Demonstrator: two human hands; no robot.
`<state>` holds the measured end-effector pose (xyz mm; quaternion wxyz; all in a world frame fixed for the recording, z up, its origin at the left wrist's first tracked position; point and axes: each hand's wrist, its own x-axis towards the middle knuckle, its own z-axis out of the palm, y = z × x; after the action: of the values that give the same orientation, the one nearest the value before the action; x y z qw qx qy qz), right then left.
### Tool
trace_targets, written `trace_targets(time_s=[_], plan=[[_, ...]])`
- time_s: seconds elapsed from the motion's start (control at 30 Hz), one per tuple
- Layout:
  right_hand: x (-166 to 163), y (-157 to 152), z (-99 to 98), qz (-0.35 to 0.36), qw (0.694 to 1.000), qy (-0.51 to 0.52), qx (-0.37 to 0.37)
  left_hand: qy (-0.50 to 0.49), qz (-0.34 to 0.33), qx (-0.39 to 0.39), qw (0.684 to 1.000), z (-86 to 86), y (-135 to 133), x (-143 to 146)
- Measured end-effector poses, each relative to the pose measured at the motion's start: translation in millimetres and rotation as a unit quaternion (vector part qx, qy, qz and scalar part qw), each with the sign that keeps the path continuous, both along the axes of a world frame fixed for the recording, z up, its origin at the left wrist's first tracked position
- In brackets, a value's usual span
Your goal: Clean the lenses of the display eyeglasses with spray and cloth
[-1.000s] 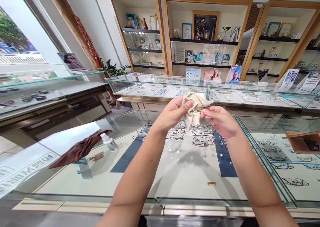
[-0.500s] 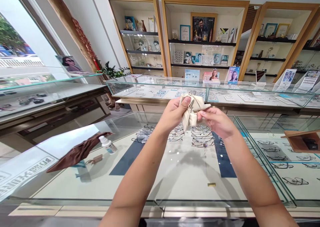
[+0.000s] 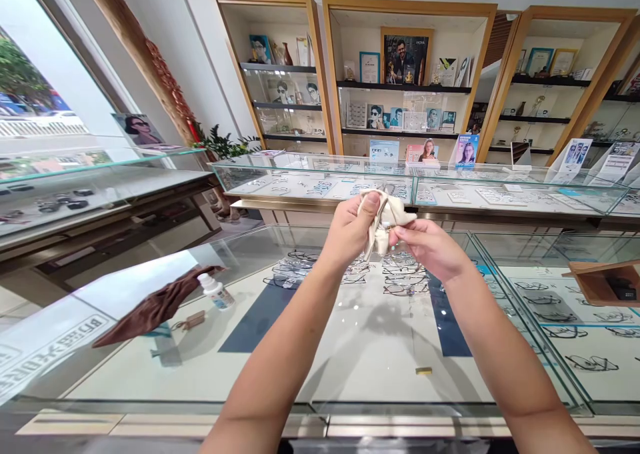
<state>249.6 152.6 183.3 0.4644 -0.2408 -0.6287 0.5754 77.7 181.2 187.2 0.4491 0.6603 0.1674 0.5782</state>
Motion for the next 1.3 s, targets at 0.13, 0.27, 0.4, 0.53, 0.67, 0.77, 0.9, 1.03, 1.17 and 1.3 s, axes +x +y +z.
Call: trace_targets(time_s=[0.13,0.27,0.4,0.53,0.67,0.77,0.9,1.03,1.17,1.3], plan=[[10.5,-0.4,5.9,-0.008,1.0,0.01,0.004,0.046,-0.083,0.018,0.995,9.5,-2.9,-12.5],[3.8,-1.5,4.3,0.018,0.999,0.031,-0.018,0.014,-0.082,0.008,0.996,8.0,-9.7,-3.5],[-9.7,-3.1,-0.9,0.04,0.998,0.032,-0.03,-0.042,-0.006,0.01,0.999,1.2,-12.5,8.7],[-13.4,-2.0,-4.7,0.042,0.999,0.006,-0.015,-0.053,0.081,0.036,0.995,-1.6,-12.6,12.1],[-7.2,0.6,-4.3,0.028,1.0,-0.004,0.002,-0.029,0.065,0.007,0.997,-3.8,-4.9,6.2],[3.8,0.7,1.4,-0.005,1.0,-0.001,0.014,-0.044,0.064,-0.009,0.997,-4.6,7.3,-2.6],[23.8,-2.6,13.1,-0.058,0.997,-0.002,0.042,-0.093,0.116,0.0,0.989,-1.7,18.4,-15.6],[37.6,-6.8,20.4,-0.064,0.996,-0.009,0.056,-0.056,0.124,0.042,0.99,3.3,13.4,-21.3],[41.5,-8.3,22.1,-0.089,0.994,-0.006,0.063,-0.021,0.155,0.108,0.982,5.2,4.8,-18.3],[42.1,-11.9,25.6,-0.112,0.989,-0.044,0.086,0.063,0.234,0.262,0.934,3.6,1.2,-12.9]])
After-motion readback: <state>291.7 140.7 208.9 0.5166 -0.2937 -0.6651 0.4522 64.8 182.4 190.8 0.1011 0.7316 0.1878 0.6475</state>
